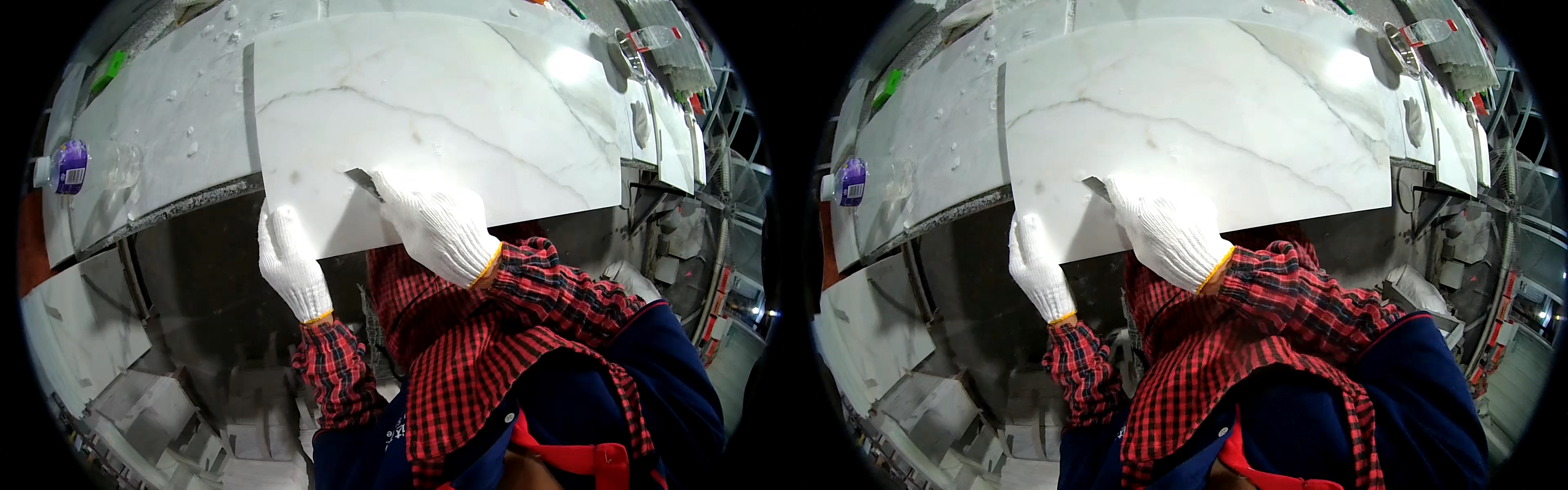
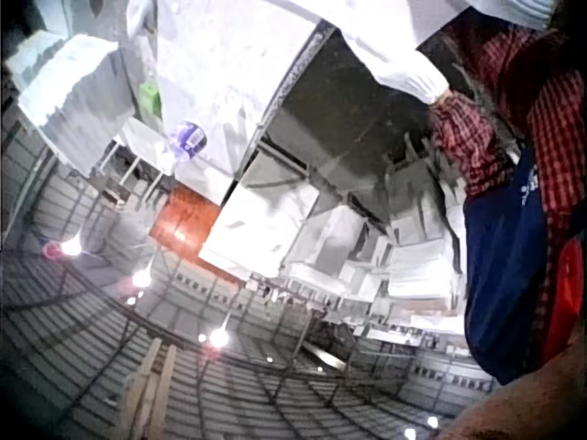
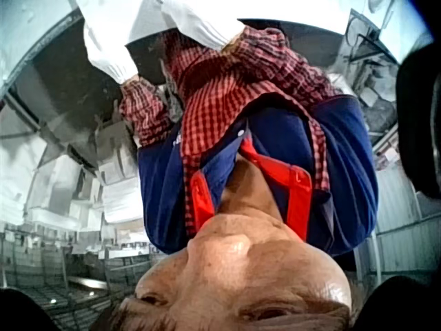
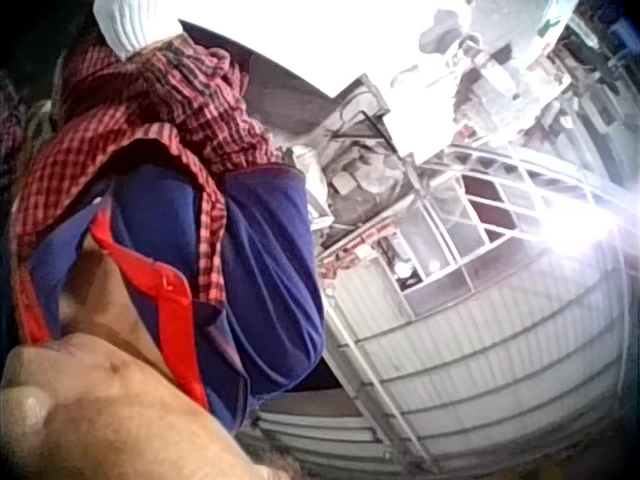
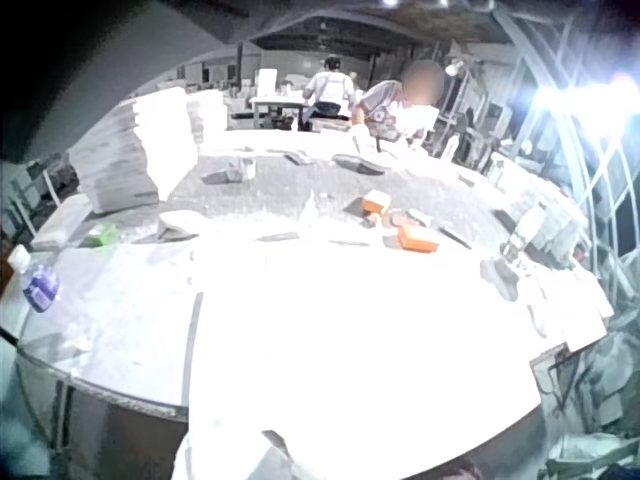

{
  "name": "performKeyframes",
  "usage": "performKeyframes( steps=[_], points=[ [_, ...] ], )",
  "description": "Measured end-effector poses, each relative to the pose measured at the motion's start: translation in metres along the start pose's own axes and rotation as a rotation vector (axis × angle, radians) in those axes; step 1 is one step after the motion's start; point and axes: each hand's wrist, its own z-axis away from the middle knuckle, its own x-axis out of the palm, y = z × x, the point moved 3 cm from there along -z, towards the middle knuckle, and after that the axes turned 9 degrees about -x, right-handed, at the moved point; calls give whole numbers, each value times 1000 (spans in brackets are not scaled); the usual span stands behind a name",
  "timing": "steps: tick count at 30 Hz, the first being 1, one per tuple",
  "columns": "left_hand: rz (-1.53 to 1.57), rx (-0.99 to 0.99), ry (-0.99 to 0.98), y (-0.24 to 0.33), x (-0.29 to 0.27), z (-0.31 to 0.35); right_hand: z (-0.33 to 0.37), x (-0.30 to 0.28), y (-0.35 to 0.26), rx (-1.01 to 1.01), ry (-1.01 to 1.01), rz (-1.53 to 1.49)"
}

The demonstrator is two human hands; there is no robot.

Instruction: The person scrapes a white stone tile with a metal scraper to remove residue, then wipes the surface with a cloth. The person repeats this process on multiple tiles at a workbench in a workshop.

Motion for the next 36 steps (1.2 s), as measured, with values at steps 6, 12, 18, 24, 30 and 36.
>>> performKeyframes(
  steps=[6,12,18,24,30,36],
  points=[
    [29,-23,-14,1,-2,-3,4,-4,8,-181,206,-168],
    [4,-36,-15,3,1,-2,15,-2,16,4,-35,48],
    [10,-39,-7,0,-2,-3,-8,2,-3,-92,29,-127],
    [52,-22,-26,4,2,-1,9,-6,11,-42,-74,-62],
    [42,-62,-1,-7,-2,-6,-10,15,-13,-312,60,-461],
    [153,-18,-50,-8,-2,-8,-7,-11,0,501,-50,-1224]
  ],
)
